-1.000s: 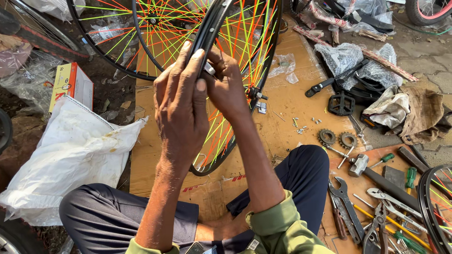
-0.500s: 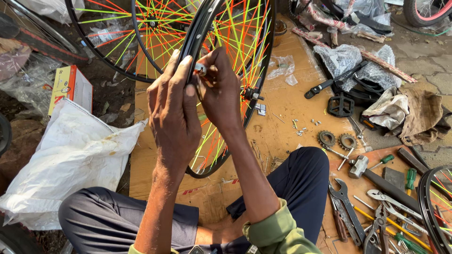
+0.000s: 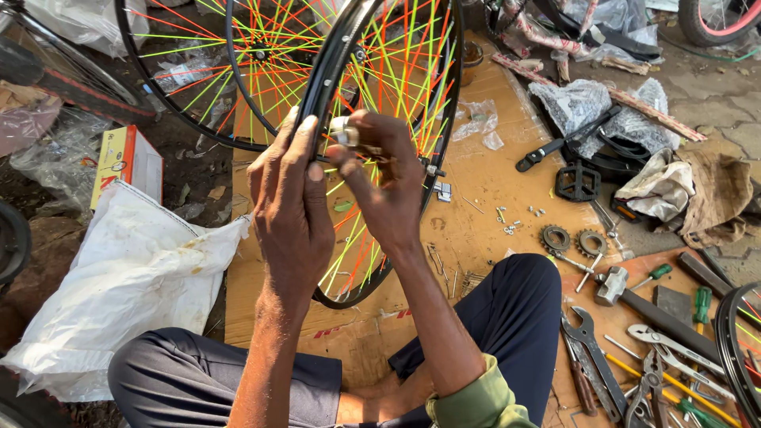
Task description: The person sits on the floor and repeatedly inserts small white cylindrical pieces into the rim of a bicycle wheel with neon spokes. They handle the wheel and the small pieces by hand, rotating the wheel to access different sections.
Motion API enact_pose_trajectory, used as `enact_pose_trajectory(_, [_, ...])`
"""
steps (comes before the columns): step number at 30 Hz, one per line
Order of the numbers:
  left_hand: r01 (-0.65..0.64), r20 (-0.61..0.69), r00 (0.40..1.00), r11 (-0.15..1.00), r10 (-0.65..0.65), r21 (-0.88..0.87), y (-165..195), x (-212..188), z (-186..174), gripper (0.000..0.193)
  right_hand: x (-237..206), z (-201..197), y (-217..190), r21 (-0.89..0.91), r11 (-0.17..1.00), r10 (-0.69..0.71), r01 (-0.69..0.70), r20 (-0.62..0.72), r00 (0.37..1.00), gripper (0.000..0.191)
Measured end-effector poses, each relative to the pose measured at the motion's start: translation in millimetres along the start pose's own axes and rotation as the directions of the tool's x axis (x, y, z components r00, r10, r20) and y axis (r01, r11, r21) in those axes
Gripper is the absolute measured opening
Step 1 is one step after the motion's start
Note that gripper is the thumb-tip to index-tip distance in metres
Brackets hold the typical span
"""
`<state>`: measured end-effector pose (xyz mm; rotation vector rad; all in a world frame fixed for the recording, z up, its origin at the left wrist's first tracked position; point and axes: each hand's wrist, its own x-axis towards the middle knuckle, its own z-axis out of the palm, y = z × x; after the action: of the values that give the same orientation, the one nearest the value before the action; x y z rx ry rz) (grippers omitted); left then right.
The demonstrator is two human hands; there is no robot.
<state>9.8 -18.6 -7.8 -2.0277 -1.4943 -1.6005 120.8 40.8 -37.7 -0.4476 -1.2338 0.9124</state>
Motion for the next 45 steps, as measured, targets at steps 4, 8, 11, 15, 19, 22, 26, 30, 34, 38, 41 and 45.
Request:
enact_pose_trajectory(4, [0.002, -0.001, 1.0, 1.0, -0.002, 0.009, -2, -6, 1, 0.035, 4, -7, -1, -0.329, 0.944, -0.073, 0.039, -0.094, 0.993, 0.035])
enact_pose_trajectory(8, [-0.025, -0.007, 1.0, 1.0, 0.025, 0.001, -3, -14, 3, 0.035, 18, -22, 12, -0.083, 0.989, 0.133, -0.122, 0.144, 0.981, 0.039])
enact_pose_trajectory(11, [-0.033, -0.013, 0.999, 0.999, 0.033, 0.008, -3, -19, 3, 0.034, 23, -30, 18, -0.032, 0.987, 0.161, -0.157, 0.225, 0.961, 0.043])
enact_pose_trajectory(15, [-0.054, -0.011, 0.998, 0.998, 0.054, 0.037, -4, -22, 2, 0.035, 31, -34, 17, -0.012, 0.986, 0.164, -0.166, 0.225, 0.961, 0.055])
enact_pose_trajectory(19, [-0.031, -0.022, 0.999, 0.999, 0.031, 0.026, -1, -22, 6, 0.035, 37, -31, 12, -0.074, 0.989, 0.14, -0.127, 0.214, 0.967, 0.042])
enact_pose_trajectory(22, [-0.036, -0.032, 0.999, 0.998, 0.038, 0.052, 4, -24, 9, 0.035, 38, -15, 14, -0.228, 0.973, 0.068, -0.036, 0.132, 0.989, 0.024])
enact_pose_trajectory(26, [-0.019, -0.023, 1.0, 0.997, 0.02, 0.071, 12, -29, 9, 0.035, 37, -5, 10, -0.459, 0.883, 0.134, -0.099, 0.044, 0.99, 0.014])
enact_pose_trajectory(30, [0.001, -0.044, 0.999, 0.998, 0.001, 0.056, 8, -28, 5, 0.033, 39, -18, -8, -0.06, 0.99, 0.14, -0.127, 0.416, 0.899, 0.033])
enact_pose_trajectory(34, [0.008, -0.048, 0.999, 0.999, -0.005, 0.047, 2, -28, 5, 0.035, 34, -20, -17, 0.254, 0.935, 0.16, -0.248, 0.324, 0.932, 0.035])
enact_pose_trajectory(38, [0.013, -0.049, 0.999, 0.998, -0.011, 0.058, 1, -32, 6, 0.035, 27, -15, -11, -0.014, 0.964, 0.263, -0.265, 0.19, 0.946, 0.022])
enact_pose_trajectory(41, [0.041, -0.049, 0.998, 0.997, -0.037, 0.066, 1, -35, 6, 0.035, 27, -12, -2, 0.028, 0.948, 0.308, -0.317, 0.165, 0.937, 0.008])
enact_pose_trajectory(45, [0.051, -0.057, 0.997, 0.998, -0.048, 0.047, 0, -36, 7, 0.034, 26, -10, 7, 0.059, 0.987, 0.14, -0.152, 0.175, 0.975, 0.029])
